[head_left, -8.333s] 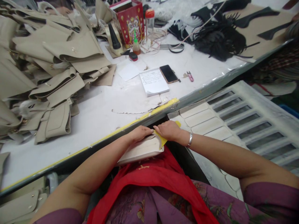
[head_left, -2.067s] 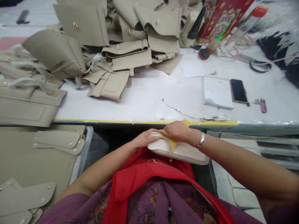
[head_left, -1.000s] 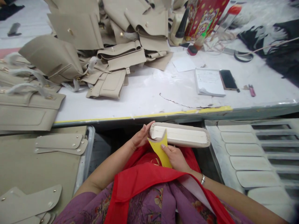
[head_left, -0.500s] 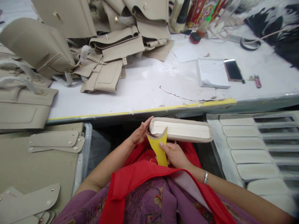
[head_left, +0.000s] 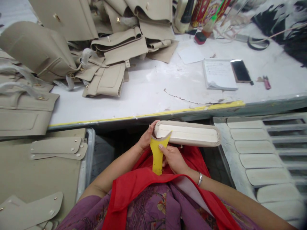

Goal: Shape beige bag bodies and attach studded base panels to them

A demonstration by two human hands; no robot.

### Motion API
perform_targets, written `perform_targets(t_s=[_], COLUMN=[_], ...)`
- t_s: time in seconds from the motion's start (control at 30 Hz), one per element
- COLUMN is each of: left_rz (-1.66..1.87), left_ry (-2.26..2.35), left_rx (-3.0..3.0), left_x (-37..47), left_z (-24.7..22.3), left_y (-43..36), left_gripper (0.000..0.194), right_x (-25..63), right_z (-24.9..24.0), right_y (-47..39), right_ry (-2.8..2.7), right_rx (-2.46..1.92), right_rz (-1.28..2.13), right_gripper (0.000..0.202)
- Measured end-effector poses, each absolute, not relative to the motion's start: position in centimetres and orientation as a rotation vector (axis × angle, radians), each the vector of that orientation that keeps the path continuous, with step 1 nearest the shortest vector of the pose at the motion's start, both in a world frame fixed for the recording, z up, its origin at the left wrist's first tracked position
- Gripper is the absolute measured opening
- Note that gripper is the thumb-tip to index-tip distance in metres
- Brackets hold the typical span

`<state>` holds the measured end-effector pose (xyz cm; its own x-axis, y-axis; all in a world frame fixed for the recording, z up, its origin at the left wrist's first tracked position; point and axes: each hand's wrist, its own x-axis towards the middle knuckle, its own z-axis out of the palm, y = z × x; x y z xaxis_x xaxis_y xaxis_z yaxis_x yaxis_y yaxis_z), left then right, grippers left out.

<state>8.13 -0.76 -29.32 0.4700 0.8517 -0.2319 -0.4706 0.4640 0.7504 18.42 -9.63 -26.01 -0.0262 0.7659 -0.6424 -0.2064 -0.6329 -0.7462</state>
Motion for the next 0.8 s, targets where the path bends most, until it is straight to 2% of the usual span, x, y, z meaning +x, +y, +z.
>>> perform_targets(t_s=[0.23,0.53,0.8], left_rz=[0.875,0.831,0.773], left_ry=[0.878,1.033,1.111], left_rx=[0.759,0.909,1.09], left_x=[8.7,9.4,9.5], left_z=[-28.9,-27.7,-27.9], left_y=[0.0,0.1,0.5], left_gripper=[0.058,0.05,0.048], right_x=[18.7,19.3,19.4], right_z=[-26.4,-26.8,-27.2], right_y=[-9.4,-9.2,-9.4], right_ry=[-0.452,-0.366,-0.298], right_rx=[-1.484,-1.382,-1.37], right_rz=[1.833,1.9,1.938], right_gripper=[0.039,0.046,0.036])
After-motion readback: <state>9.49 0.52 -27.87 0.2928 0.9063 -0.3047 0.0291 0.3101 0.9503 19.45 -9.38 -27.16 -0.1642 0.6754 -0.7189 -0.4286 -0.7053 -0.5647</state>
